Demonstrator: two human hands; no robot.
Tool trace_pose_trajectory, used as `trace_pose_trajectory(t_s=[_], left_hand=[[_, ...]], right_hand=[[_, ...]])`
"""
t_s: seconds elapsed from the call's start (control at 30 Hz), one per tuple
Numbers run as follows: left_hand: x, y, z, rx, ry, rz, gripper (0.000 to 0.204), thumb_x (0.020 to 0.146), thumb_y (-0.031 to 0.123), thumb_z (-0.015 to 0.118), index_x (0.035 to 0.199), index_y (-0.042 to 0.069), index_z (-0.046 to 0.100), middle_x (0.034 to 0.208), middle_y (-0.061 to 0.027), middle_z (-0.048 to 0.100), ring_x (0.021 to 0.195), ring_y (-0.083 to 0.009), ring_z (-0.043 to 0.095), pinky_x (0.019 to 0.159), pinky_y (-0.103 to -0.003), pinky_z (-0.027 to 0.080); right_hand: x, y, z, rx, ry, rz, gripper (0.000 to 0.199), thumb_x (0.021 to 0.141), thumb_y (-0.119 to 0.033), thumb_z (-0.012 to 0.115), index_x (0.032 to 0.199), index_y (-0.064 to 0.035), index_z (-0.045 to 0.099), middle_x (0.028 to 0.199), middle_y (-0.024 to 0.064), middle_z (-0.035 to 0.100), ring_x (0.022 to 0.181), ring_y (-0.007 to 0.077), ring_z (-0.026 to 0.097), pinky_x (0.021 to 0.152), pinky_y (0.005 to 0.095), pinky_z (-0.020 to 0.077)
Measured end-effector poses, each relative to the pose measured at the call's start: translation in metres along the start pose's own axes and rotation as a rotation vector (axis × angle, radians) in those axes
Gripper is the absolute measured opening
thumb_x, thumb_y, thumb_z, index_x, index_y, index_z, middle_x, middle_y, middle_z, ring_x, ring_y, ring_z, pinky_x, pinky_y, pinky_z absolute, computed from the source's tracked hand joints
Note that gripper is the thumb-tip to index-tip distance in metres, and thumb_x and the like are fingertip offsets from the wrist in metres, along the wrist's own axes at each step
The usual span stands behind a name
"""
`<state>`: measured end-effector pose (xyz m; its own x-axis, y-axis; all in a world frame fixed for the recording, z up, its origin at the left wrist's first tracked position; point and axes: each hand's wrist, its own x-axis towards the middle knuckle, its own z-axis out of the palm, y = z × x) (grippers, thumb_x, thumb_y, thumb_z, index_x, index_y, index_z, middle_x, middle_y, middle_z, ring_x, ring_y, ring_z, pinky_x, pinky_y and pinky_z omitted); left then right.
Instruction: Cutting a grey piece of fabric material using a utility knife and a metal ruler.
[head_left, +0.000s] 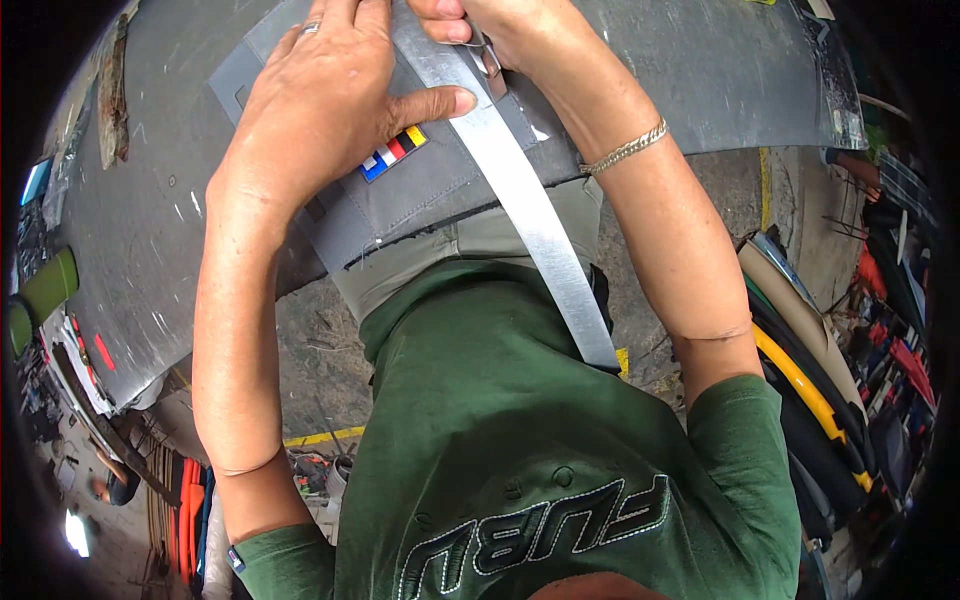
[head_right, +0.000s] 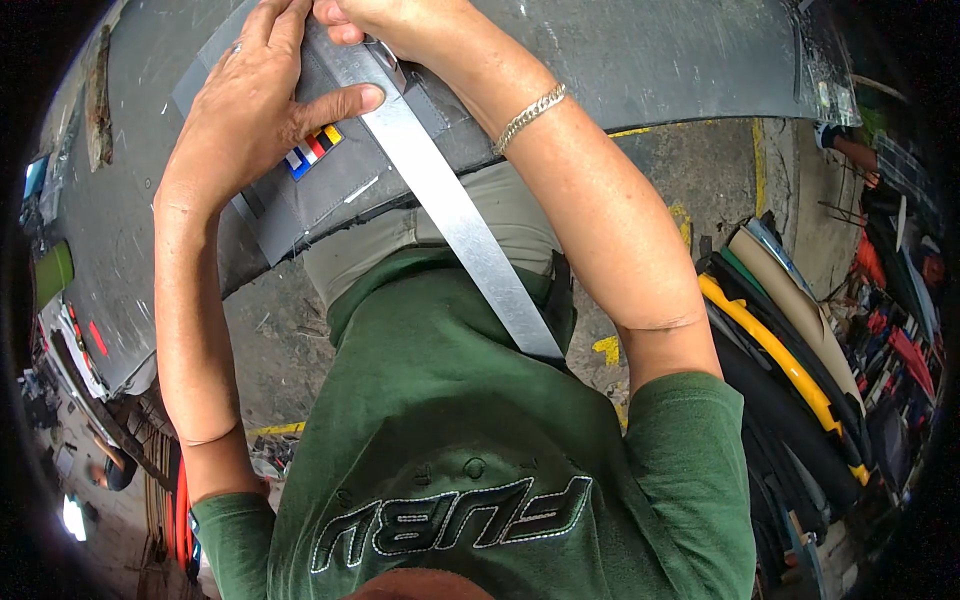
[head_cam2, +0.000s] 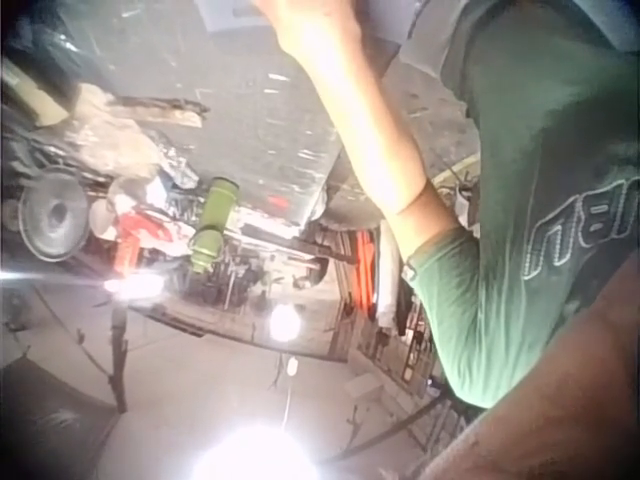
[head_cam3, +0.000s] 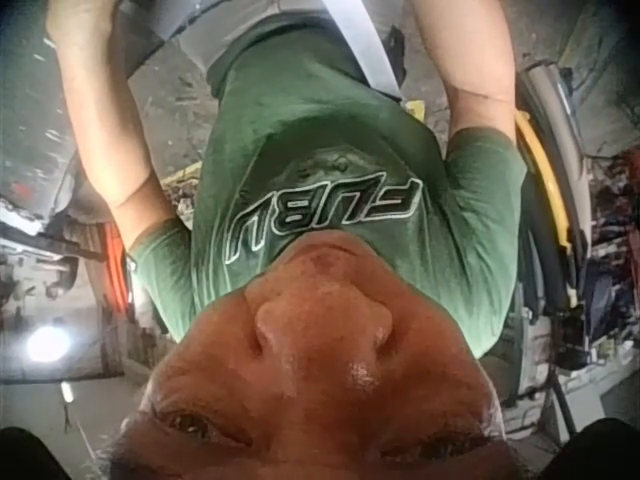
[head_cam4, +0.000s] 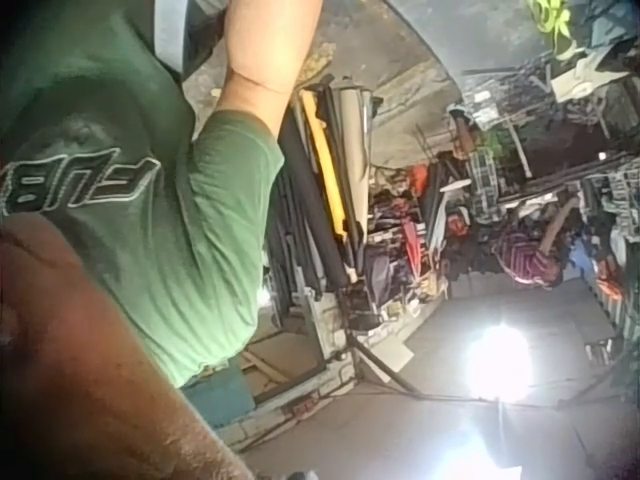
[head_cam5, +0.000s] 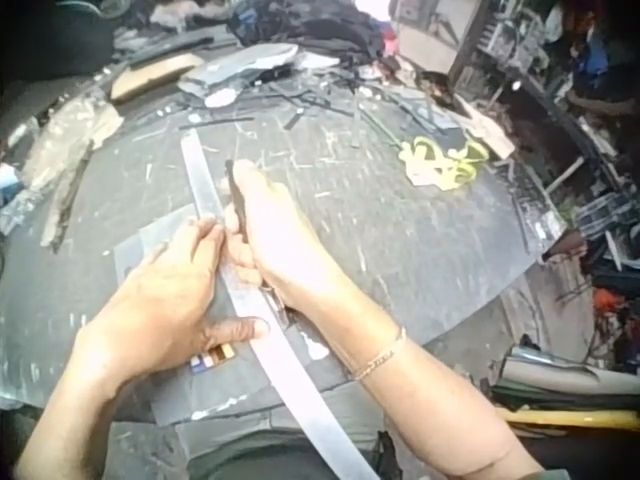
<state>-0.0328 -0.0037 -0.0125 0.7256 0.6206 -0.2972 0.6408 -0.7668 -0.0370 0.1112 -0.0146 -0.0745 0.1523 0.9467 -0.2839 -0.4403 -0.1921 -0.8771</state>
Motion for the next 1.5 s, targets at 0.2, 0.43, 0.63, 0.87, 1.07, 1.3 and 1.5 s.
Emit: trace_pose_trajectory(t_s=[0.2, 0.43, 0.63, 0.87, 1.07, 1.3, 1.5], left_hand=[[-0.001, -0.003, 0.007, -0.026, 0.072, 0.017, 0.109, 0.085, 0.063, 0.073, 0.147, -0.019, 0.037, 0.153, -0.0356, 0.041, 0.145, -0.0439, 0.041, 0.120, -0.044, 0.037], [0.000, 0.000, 0.001, -0.039, 0.030, -0.004, 0.109, 0.085, 0.064, 0.072, 0.146, -0.019, 0.037, 0.152, -0.0361, 0.042, 0.143, -0.0446, 0.043, 0.118, -0.044, 0.039], [0.000, 0.003, -0.002, -0.065, 0.004, -0.031, 0.109, 0.085, 0.065, 0.071, 0.145, -0.019, 0.038, 0.150, -0.0365, 0.043, 0.142, -0.0453, 0.045, 0.117, -0.045, 0.040], [-0.001, 0.004, -0.004, -0.066, 0.017, -0.012, 0.108, 0.084, 0.064, 0.073, 0.146, -0.018, 0.038, 0.149, -0.0365, 0.044, 0.141, -0.0456, 0.046, 0.116, -0.045, 0.041], [0.002, 0.003, 0.000, -0.050, 0.048, -0.019, 0.109, 0.084, 0.063, 0.074, 0.147, -0.017, 0.037, 0.148, -0.0361, 0.045, 0.141, -0.0456, 0.046, 0.116, -0.046, 0.041], [-0.002, 0.002, 0.002, -0.082, 0.058, -0.005, 0.107, 0.083, 0.062, 0.074, 0.147, -0.016, 0.037, 0.149, -0.0352, 0.045, 0.141, -0.0455, 0.046, 0.117, -0.047, 0.041], [-0.004, -0.005, 0.020, -0.135, 0.155, 0.012, 0.105, 0.085, 0.061, 0.073, 0.148, -0.016, 0.036, 0.150, -0.0342, 0.044, 0.140, -0.0452, 0.047, 0.117, -0.046, 0.040]], right_hand=[[-0.009, -0.011, 0.023, -0.229, 0.282, -0.010, 0.053, 0.110, -0.051, 0.039, 0.099, -0.0020, 0.057, 0.054, 0.0002, 0.043, 0.037, 0.0112, 0.036, 0.035, 0.0284, 0.0296], [-0.006, -0.001, -0.001, -0.009, -0.012, -0.096, 0.053, 0.110, -0.051, 0.039, 0.107, -0.0010, 0.056, 0.054, -0.0006, 0.042, 0.037, 0.0108, 0.036, 0.035, 0.0279, 0.0299], [-0.006, 0.003, 0.001, -0.035, 0.023, -0.139, 0.054, 0.109, -0.052, 0.039, 0.107, -0.0014, 0.057, 0.056, -0.0004, 0.043, 0.038, 0.0106, 0.038, 0.035, 0.0277, 0.0315], [-0.010, 0.004, -0.003, -0.224, -0.024, -0.387, 0.049, 0.110, -0.045, 0.040, 0.110, 0.0004, 0.057, 0.062, 0.0007, 0.047, 0.040, 0.0097, 0.041, 0.037, 0.0269, 0.0335], [-0.012, 0.002, 0.005, -0.096, 0.011, -0.313, 0.049, 0.111, -0.045, 0.041, 0.110, 0.0011, 0.057, 0.062, 0.0013, 0.048, 0.040, 0.0100, 0.041, 0.037, 0.0272, 0.0332], [-0.009, 0.003, 0.005, -0.109, -0.006, -0.326, 0.050, 0.110, -0.046, 0.042, 0.110, 0.0019, 0.057, 0.062, 0.0017, 0.048, 0.040, 0.0104, 0.041, 0.036, 0.0276, 0.0331], [-0.009, -0.010, 0.018, -0.150, -0.012, -0.324, 0.049, 0.110, -0.045, 0.042, 0.111, 0.0020, 0.058, 0.064, 0.0022, 0.050, 0.040, 0.0107, 0.043, 0.037, 0.0280, 0.0344]])
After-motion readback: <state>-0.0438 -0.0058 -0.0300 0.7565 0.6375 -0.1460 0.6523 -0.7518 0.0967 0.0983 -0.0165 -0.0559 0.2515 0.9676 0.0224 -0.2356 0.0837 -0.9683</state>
